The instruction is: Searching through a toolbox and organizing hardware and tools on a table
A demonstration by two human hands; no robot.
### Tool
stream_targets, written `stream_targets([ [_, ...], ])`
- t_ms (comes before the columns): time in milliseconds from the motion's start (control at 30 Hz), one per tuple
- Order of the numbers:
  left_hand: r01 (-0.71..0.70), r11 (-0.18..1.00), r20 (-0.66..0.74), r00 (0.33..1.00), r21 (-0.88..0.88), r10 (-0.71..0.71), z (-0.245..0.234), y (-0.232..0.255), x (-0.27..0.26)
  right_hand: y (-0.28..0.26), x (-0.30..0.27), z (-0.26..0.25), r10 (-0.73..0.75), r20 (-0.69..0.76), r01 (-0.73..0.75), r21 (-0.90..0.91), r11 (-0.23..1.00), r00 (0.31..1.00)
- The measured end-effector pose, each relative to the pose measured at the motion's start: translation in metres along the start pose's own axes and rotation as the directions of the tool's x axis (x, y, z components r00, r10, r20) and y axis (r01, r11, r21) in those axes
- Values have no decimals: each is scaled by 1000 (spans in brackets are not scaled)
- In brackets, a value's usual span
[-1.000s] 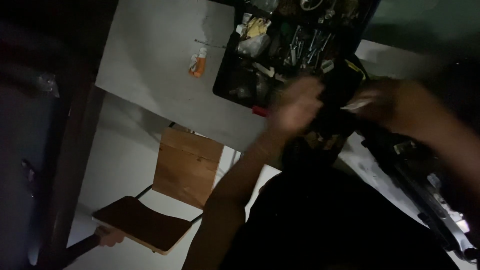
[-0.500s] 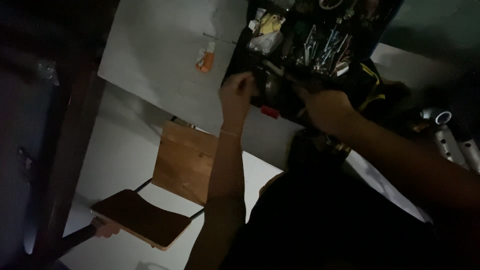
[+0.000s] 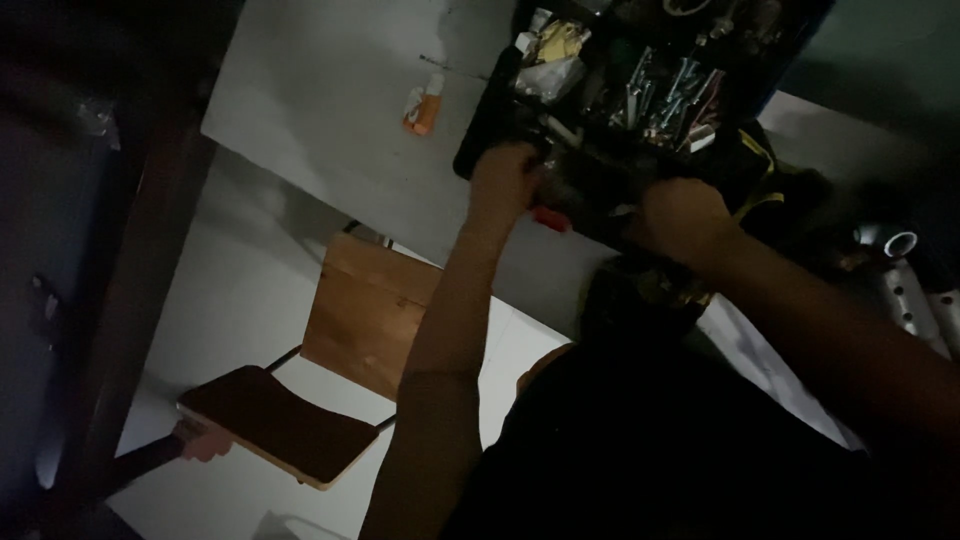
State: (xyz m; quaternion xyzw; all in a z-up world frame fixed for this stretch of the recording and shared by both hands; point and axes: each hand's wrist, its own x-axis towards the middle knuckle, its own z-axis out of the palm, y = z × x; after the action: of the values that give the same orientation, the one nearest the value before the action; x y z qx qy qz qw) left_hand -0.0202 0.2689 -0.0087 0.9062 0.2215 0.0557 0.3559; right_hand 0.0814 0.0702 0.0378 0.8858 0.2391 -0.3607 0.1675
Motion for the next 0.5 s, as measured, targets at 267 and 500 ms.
stream_targets([
  [267,307,846,408,770,437,-490,28,4,52,70,-19,2,-396,-354,508,326,797,847],
  [500,143,916,177,959,374,-222,-33,6,28,57,-16,0,-425,-400,583,579,570,812],
])
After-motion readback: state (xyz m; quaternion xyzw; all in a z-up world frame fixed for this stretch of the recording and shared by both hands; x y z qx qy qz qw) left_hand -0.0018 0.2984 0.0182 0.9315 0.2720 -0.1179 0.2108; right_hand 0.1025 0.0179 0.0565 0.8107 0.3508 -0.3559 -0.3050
